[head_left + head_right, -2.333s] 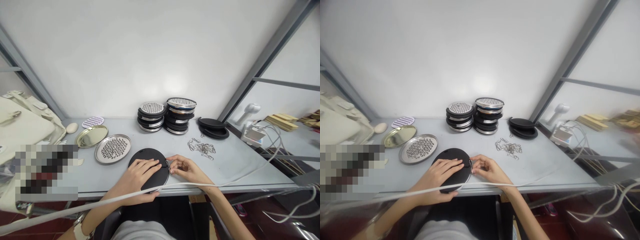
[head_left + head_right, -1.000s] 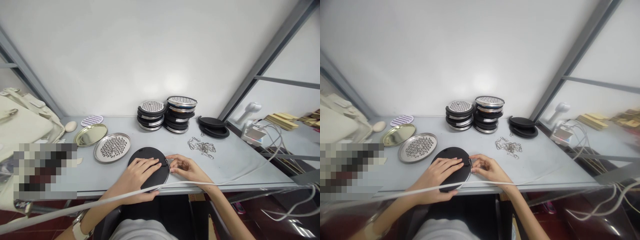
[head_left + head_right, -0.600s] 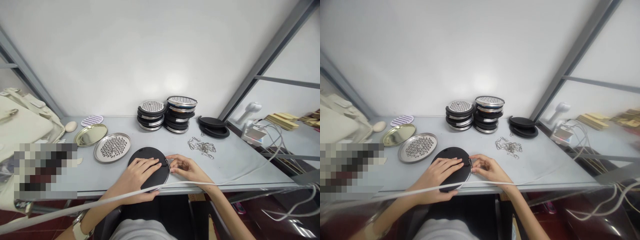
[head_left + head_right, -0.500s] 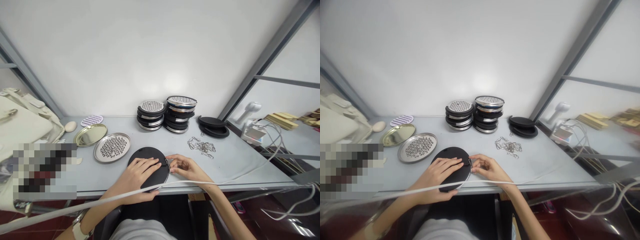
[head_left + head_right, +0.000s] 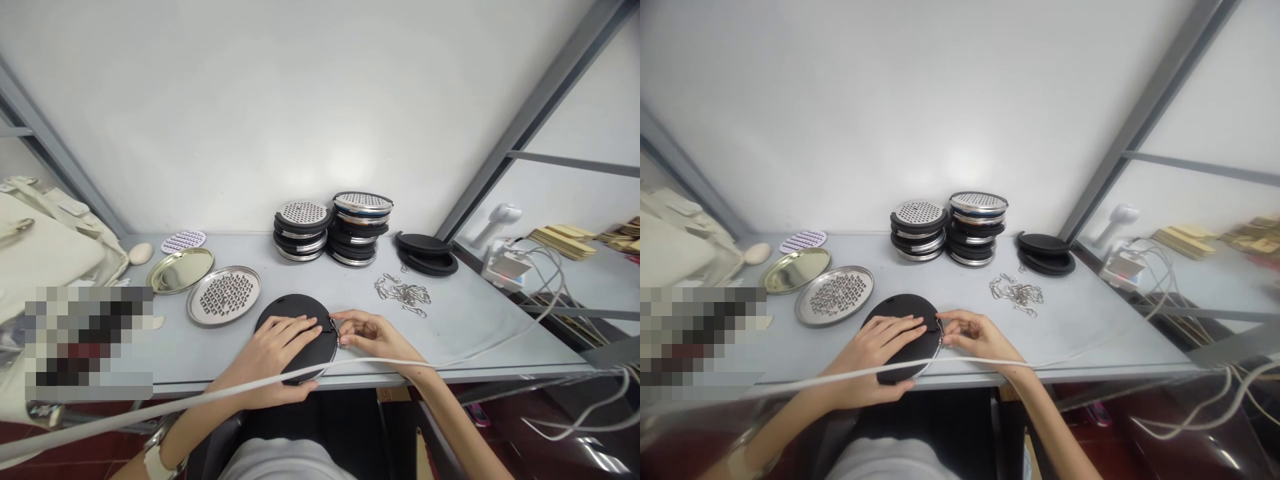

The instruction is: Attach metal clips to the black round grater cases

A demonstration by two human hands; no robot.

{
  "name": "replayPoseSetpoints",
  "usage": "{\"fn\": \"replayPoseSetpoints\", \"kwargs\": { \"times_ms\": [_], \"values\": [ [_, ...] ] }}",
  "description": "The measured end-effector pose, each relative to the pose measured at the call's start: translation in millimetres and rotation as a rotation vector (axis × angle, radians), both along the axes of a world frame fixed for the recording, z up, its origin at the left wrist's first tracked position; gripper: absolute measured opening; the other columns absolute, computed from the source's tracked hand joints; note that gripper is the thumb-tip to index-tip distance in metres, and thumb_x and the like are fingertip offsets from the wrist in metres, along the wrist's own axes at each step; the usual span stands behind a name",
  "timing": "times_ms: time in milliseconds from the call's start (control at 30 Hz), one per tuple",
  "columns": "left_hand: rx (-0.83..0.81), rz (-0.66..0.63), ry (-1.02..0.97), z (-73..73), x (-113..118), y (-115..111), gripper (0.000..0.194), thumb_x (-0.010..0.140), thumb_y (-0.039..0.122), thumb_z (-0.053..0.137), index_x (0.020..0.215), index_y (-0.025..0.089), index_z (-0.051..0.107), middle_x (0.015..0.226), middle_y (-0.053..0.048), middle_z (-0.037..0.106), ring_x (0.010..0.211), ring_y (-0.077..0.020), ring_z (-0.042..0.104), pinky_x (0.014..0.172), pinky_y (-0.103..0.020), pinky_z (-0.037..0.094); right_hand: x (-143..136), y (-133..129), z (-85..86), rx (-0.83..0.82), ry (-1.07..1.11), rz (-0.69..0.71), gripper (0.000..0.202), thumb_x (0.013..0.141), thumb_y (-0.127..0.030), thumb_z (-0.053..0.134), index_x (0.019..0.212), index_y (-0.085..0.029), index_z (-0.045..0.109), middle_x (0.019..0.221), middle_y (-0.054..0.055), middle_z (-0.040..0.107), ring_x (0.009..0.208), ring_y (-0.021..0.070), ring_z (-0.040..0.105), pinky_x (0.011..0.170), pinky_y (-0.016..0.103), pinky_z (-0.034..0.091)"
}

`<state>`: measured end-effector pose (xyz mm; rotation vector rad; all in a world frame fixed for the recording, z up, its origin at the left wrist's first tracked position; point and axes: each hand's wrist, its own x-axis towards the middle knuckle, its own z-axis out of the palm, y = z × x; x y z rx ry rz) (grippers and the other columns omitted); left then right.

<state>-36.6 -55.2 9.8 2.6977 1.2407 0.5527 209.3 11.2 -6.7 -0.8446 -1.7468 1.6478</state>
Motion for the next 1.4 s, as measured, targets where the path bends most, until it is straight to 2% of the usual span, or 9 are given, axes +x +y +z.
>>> {"fn": "replayPoseSetpoints", "kwargs": {
  "times_ms": [500,833,1033,1400],
  "values": [
    [0.005,0.001,-0.017,-0.2,-0.1,-0.8,0.068,0.077,0.034,0.062,0.140,0.023,0.040,0.143,-0.006,0.046,0.130,-0.0267,0.043,0.106,-0.042,0.033,-1.5,-0.8,0.9,0.014,-0.032,-0.016,0.045,0.079,-0.036,0.072,0.120,-0.018,0.063,0.083,0.002,0.065,0.079,0.0146,0.059,0.080,0.030,0.046],
    [0.021,0.000,-0.033,1.2,0.7,-0.6,0.068,0.076,0.033,0.064,0.139,0.023,0.041,0.141,-0.007,0.048,0.128,-0.0273,0.046,0.104,-0.042,0.035,-1.6,-1.7,2.8,0.099,-0.088,-0.021,0.042,0.081,-0.035,0.069,0.120,-0.020,0.063,0.090,0.003,0.062,0.074,0.0132,0.054,0.071,0.027,0.046],
    [0.025,-0.004,-0.037,-0.9,-0.1,0.1,0.068,0.076,0.034,0.063,0.140,0.023,0.041,0.141,-0.007,0.048,0.127,-0.0274,0.046,0.104,-0.042,0.035,-1.9,-1.9,3.1,0.103,-0.099,-0.026,0.044,0.081,-0.036,0.068,0.122,-0.020,0.063,0.087,0.003,0.063,0.080,0.0155,0.056,0.078,0.030,0.047],
    [0.029,0.000,-0.033,0.0,0.4,-0.1,0.068,0.076,0.034,0.064,0.140,0.023,0.041,0.141,-0.007,0.049,0.127,-0.0274,0.046,0.104,-0.042,0.035,-0.6,-2.5,1.6,0.103,-0.096,-0.029,0.046,0.082,-0.041,0.067,0.123,-0.020,0.063,0.084,0.003,0.064,0.079,0.0165,0.058,0.078,0.031,0.048]
  ]
}}
